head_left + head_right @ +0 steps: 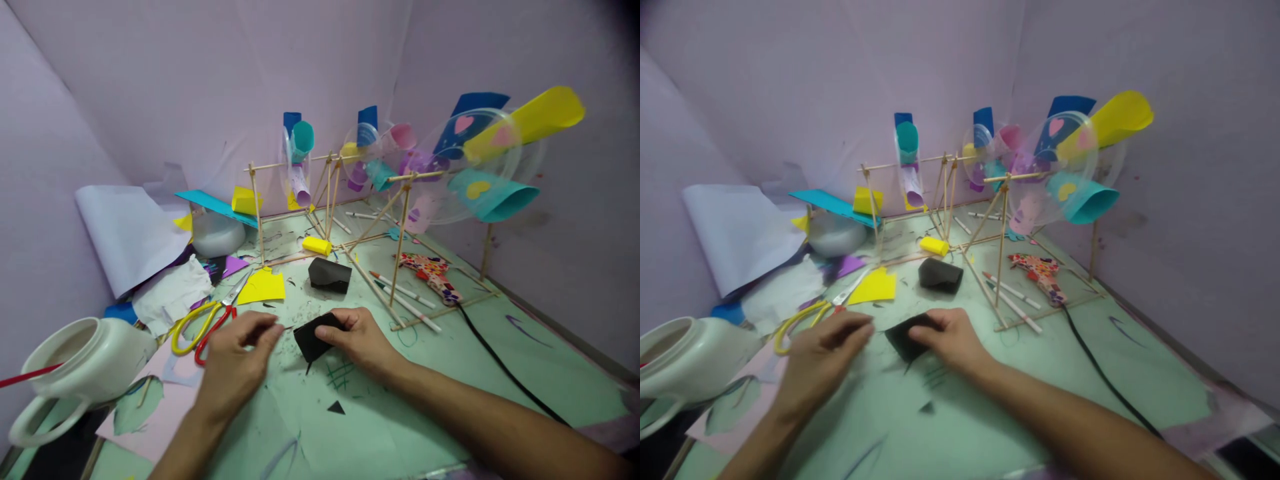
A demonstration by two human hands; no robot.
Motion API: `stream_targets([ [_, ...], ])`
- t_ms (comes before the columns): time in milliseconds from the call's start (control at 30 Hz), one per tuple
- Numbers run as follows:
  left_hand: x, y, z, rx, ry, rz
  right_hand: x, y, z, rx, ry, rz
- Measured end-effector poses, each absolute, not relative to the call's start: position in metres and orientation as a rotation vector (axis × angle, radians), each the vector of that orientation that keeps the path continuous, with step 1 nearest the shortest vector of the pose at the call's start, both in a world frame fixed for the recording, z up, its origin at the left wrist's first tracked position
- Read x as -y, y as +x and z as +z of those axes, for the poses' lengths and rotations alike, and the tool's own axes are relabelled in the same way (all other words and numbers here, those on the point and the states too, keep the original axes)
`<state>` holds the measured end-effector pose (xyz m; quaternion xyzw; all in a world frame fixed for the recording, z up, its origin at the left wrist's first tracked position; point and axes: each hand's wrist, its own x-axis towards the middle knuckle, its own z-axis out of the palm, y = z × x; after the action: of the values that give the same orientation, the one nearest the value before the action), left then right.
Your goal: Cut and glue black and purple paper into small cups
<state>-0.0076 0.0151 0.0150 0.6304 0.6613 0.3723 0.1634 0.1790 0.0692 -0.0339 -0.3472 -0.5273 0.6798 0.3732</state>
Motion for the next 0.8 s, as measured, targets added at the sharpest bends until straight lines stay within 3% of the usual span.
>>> stream_targets([
  [67, -0.019, -0.032, 0.019, -2.24, 1.869, 0.855, -0.07, 0.18, -0.032, 1.341, -0.903, 1.741],
  [133, -0.024, -0.052, 0.019, -2.501, 1.859, 0.366, -0.072, 0.181, -0.031, 1.338, -0.914, 1.728],
  [233, -0.029, -0.064, 0.012, -2.532, 1.891, -0.158, -0.074, 0.182, -0.031, 1.34, -0.924, 1.713],
  [300, -0.031, -0.063, 0.007, -2.564, 1.895, -0.26, -0.075, 0.182, -0.033, 1.35, -0.931, 1.7],
  [633, -0.041, -0.078, 0.013, -2.684, 1.416, -0.074, -0.078, 0.184, -0.034, 1.314, -0.931, 1.718],
  [800, -0.035, -0.078, 0.031, -2.736, 1.332, 0.501, -0.085, 0.189, -0.028, 1.24, -0.92, 1.724],
])
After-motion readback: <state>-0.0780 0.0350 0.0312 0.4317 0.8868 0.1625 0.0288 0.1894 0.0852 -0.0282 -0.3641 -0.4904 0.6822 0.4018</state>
